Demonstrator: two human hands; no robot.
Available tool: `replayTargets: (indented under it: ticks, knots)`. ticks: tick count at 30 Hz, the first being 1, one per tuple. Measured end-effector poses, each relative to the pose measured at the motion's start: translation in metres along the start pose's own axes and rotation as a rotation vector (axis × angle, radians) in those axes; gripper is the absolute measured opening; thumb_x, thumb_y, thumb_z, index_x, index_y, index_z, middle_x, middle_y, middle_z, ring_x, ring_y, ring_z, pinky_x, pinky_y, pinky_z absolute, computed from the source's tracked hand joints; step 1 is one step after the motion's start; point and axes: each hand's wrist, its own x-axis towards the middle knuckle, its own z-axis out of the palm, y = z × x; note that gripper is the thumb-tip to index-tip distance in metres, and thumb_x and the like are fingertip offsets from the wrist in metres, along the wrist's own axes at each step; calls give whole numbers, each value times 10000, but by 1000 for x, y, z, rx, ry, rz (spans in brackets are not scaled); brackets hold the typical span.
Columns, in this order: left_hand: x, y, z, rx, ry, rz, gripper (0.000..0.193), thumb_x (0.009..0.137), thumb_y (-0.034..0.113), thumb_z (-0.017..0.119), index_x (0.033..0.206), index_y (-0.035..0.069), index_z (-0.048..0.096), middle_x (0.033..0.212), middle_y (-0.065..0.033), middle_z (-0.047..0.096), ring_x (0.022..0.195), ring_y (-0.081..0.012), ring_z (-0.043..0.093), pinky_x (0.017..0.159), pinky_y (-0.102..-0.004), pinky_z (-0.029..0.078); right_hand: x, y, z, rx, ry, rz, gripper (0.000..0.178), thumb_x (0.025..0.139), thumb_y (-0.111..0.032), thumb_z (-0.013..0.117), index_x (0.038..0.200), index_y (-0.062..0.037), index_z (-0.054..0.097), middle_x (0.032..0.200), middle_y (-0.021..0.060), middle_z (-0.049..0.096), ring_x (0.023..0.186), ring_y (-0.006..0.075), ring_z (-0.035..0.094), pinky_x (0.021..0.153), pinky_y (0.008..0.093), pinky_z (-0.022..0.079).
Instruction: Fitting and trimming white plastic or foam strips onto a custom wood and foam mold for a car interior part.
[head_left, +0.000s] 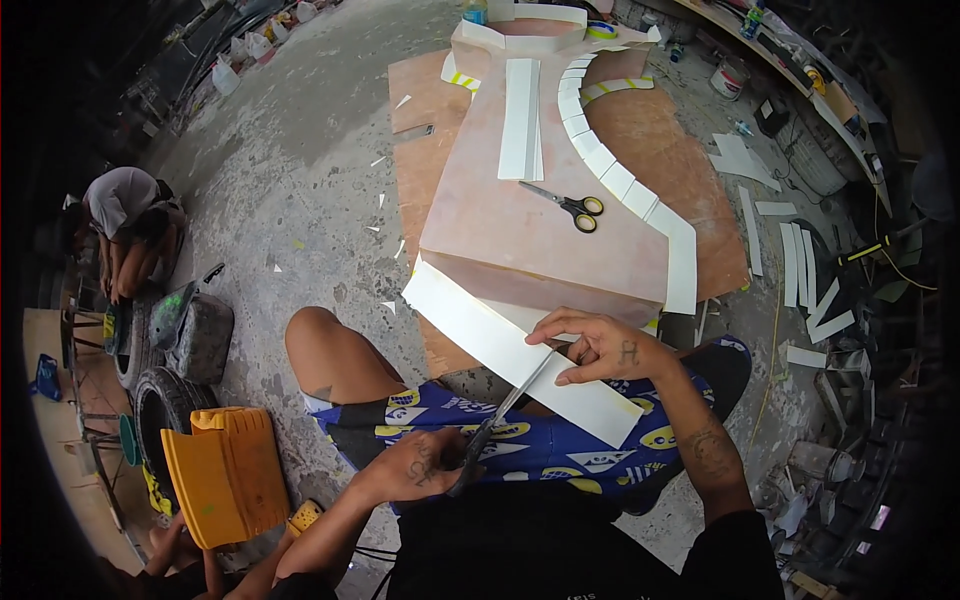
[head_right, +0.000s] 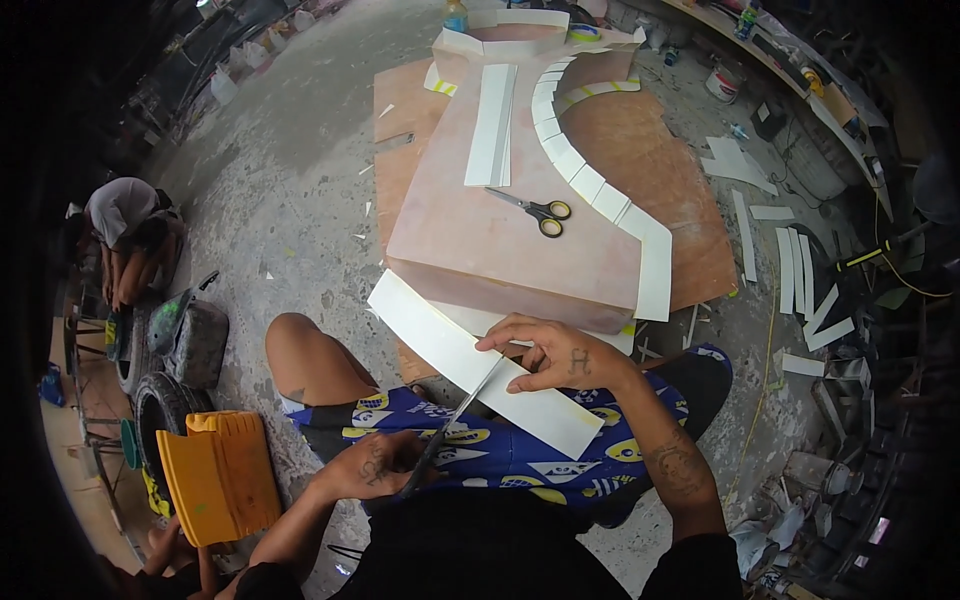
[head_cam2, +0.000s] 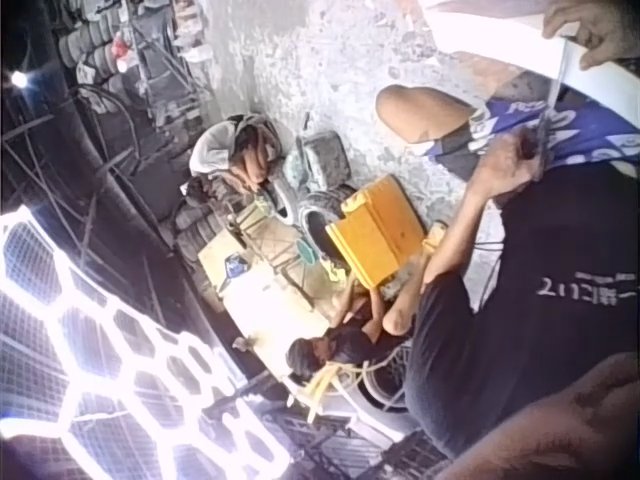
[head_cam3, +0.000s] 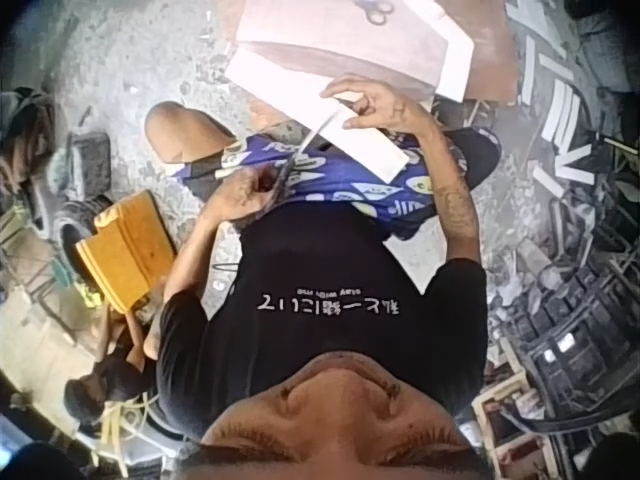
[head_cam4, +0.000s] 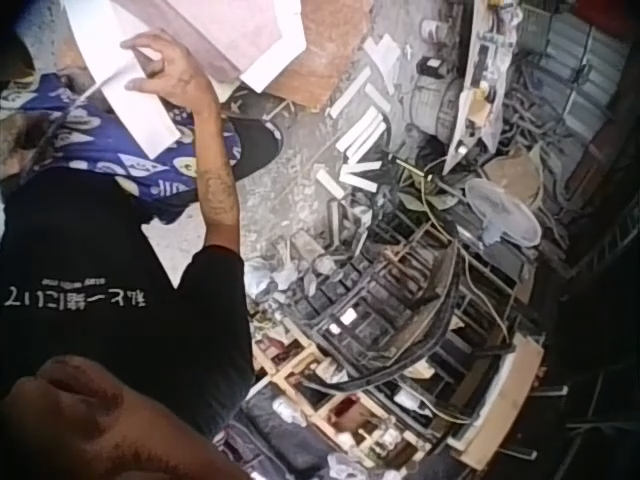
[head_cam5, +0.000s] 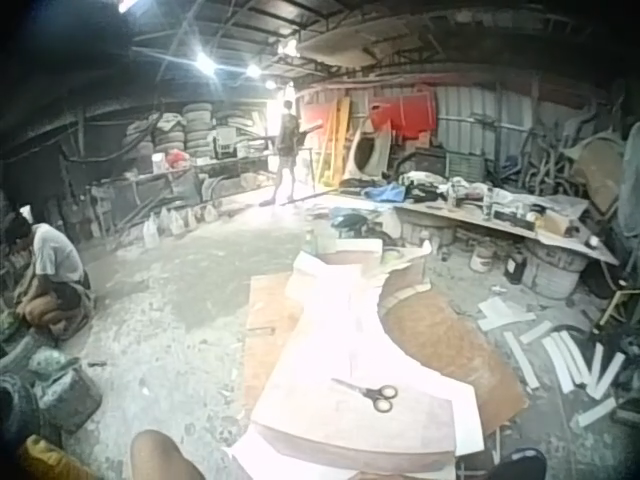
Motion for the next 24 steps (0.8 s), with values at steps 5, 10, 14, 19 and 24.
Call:
replayTargets:
  ticks: [5,10,14,19,24]
  knots:
    - [1,-1,-2,6,-20,11,394,841,352,709,947,-6,583,795,-171,680,733,-314,672,671,-383,514,-1,-2,1,-15,-6,-14,531,789,59,724,1288,-22,560,1255,68,496,935,99,622,715,198,558]
    - [1,-8,-1,-35,-12,79,392,847,358,708,936,-5,586,774,-163,675,702,-306,663,648,-379,504,-1,-10,3,3,16,5,542,781,55,733,1289,-27,565,1248,55,498,858,68,617,669,178,538]
    - [0,-11,0,-64,-17,105,373,850,345,716,922,0,591,722,-143,660,646,-276,645,608,-367,487,0,-6,5,27,12,-4,544,777,51,740,1287,-32,570,1247,50,497,829,51,606,639,169,517]
    - [-1,-13,2,-114,-23,75,350,857,328,716,888,0,599,669,-120,643,596,-234,622,577,-348,472,1,-6,7,30,32,-7,542,767,45,753,1276,-39,587,1248,46,503,817,38,595,627,158,495]
    - [-3,-13,-3,-93,-70,102,213,911,202,666,976,5,619,764,-87,707,714,-131,694,606,-259,533,2,-6,10,30,43,13,553,759,48,758,1279,-49,595,1237,35,504,737,7,526,587,148,435]
